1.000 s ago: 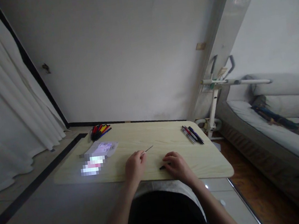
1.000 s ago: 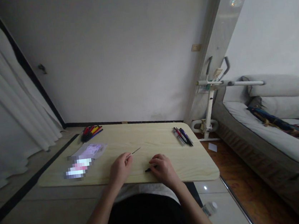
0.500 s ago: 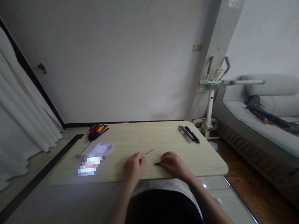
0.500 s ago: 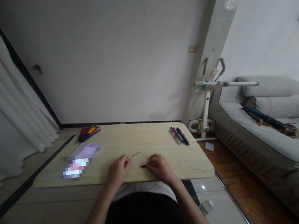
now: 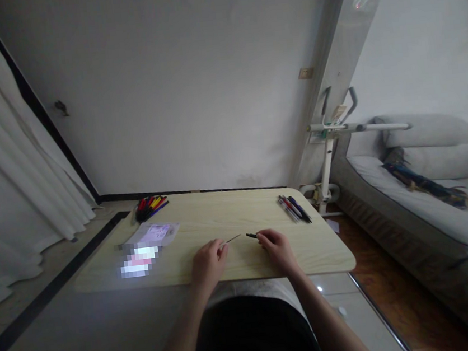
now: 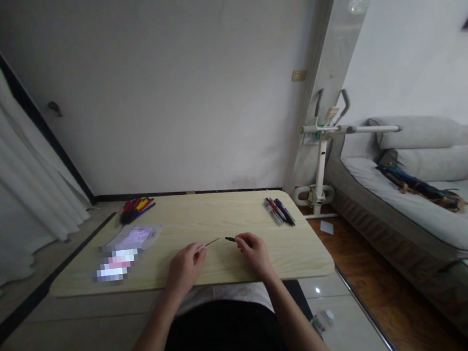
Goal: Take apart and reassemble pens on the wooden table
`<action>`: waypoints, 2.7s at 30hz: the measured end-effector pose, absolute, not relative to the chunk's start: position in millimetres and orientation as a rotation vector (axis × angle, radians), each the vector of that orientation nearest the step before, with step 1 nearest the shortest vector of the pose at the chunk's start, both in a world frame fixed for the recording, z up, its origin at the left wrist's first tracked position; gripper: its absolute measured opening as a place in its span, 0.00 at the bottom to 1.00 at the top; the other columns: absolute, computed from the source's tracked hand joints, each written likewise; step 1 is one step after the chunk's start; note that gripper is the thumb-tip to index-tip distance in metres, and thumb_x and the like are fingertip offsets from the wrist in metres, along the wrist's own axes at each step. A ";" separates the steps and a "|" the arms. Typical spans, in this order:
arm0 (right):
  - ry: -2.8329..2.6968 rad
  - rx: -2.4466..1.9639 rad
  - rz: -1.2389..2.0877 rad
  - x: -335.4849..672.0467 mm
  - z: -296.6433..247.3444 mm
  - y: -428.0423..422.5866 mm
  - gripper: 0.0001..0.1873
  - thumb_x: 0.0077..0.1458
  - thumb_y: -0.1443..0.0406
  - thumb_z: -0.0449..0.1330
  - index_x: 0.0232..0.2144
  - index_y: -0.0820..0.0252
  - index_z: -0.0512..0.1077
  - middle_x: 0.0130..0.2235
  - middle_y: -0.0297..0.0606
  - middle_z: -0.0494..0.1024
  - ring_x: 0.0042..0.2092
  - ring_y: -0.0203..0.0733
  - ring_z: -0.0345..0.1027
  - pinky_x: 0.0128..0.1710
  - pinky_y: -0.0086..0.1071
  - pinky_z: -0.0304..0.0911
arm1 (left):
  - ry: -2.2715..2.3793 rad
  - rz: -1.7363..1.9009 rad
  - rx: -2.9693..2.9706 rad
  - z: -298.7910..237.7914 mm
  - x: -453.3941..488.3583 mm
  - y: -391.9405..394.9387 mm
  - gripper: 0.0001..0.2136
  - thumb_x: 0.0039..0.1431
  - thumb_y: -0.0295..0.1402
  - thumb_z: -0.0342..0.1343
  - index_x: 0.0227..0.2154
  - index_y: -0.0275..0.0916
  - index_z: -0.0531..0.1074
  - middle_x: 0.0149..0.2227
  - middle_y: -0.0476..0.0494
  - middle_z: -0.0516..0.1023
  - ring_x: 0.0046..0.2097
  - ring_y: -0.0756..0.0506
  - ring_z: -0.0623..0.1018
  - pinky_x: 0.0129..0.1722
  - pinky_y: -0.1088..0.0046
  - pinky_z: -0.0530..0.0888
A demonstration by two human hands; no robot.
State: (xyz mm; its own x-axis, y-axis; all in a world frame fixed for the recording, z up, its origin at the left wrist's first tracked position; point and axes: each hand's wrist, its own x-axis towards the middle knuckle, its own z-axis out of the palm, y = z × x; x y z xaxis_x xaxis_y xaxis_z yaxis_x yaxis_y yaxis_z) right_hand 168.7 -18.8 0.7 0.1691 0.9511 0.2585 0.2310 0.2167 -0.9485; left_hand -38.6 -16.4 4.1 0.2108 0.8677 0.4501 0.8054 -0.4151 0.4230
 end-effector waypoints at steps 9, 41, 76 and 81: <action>-1.158 -1.222 0.849 176.4 -11.8 -15.5 0.21 0.42 0.54 0.58 0.36 0.64 0.72 0.31 0.43 0.75 0.29 0.40 0.68 0.29 0.32 0.64 | 1.656 0.906 2.369 7.6 -37.4 -16.9 0.10 0.57 0.36 0.44 0.34 0.39 0.68 0.30 0.46 0.73 0.32 0.49 0.71 0.32 0.75 0.63; -1.131 -1.342 0.705 177.8 -4.1 -19.1 0.23 0.46 0.48 0.53 0.17 0.63 0.68 0.18 0.37 0.69 0.20 0.34 0.58 0.19 0.26 0.54 | 1.609 0.863 2.449 11.9 -19.9 -22.0 0.09 0.57 0.35 0.44 0.30 0.39 0.68 0.26 0.46 0.71 0.29 0.49 0.70 0.30 0.75 0.62; -1.190 -1.342 0.702 177.7 -0.1 -22.0 0.22 0.47 0.49 0.53 0.17 0.62 0.67 0.17 0.35 0.69 0.19 0.34 0.59 0.20 0.27 0.54 | 1.603 0.890 2.514 11.2 -19.7 -22.8 0.09 0.57 0.35 0.44 0.28 0.39 0.67 0.25 0.47 0.70 0.28 0.49 0.69 0.30 0.74 0.60; -1.255 -1.344 0.685 177.0 2.2 -23.4 0.22 0.48 0.50 0.53 0.17 0.63 0.67 0.17 0.35 0.68 0.20 0.33 0.59 0.20 0.26 0.53 | 1.605 0.885 2.522 9.4 -19.8 -22.3 0.09 0.57 0.35 0.44 0.29 0.39 0.67 0.25 0.47 0.70 0.29 0.49 0.69 0.30 0.75 0.61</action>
